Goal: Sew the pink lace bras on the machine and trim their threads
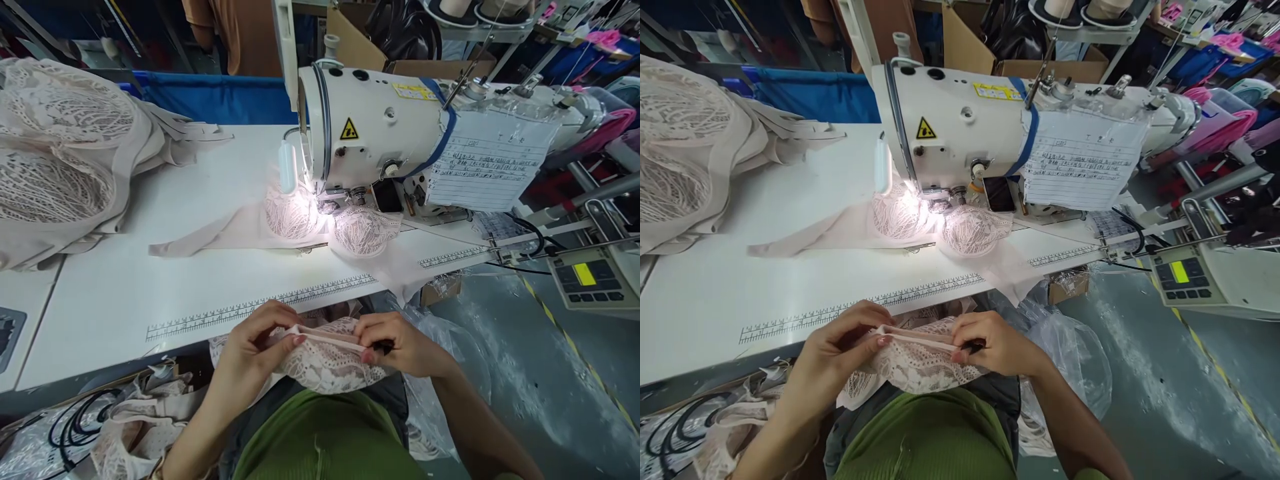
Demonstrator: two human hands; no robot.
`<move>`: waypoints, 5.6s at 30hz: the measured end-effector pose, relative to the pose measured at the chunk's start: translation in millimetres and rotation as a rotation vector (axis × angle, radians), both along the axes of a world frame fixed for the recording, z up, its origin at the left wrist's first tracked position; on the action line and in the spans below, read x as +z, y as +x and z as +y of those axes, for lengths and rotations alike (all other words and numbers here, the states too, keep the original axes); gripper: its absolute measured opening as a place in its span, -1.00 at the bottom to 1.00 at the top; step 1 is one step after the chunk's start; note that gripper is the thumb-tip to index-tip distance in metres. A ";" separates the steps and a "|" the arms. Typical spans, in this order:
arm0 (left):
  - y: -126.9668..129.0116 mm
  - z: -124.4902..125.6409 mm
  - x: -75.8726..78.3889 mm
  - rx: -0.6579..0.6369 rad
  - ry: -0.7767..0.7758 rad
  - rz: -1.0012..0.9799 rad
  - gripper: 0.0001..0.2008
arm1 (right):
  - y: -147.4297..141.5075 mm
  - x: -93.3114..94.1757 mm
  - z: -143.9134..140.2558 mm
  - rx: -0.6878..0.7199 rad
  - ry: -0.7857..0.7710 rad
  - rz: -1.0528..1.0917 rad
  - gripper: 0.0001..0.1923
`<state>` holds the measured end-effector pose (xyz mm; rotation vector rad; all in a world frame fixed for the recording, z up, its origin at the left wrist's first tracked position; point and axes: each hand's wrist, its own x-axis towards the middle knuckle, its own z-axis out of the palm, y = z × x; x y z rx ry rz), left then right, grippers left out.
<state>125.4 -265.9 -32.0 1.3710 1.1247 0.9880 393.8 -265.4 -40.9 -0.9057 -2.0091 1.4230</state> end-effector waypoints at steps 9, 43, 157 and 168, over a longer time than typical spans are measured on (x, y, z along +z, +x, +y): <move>-15.3 -1.2 -9.7 0.112 -0.006 0.021 -0.97 | 16.5 -7.7 -6.5 -0.333 0.062 -0.033 -0.73; 28.8 -3.8 -10.9 -0.343 0.160 0.071 -0.84 | -32.1 30.7 6.7 -0.158 0.161 -0.141 -0.88; 56.4 -15.5 -11.7 -0.213 0.060 0.018 -0.80 | -26.1 45.0 1.6 -0.279 -0.056 -0.156 -0.92; 61.5 -11.1 -15.4 -0.114 0.040 0.021 -0.86 | -19.2 41.4 3.5 -0.291 -0.072 -0.171 -0.90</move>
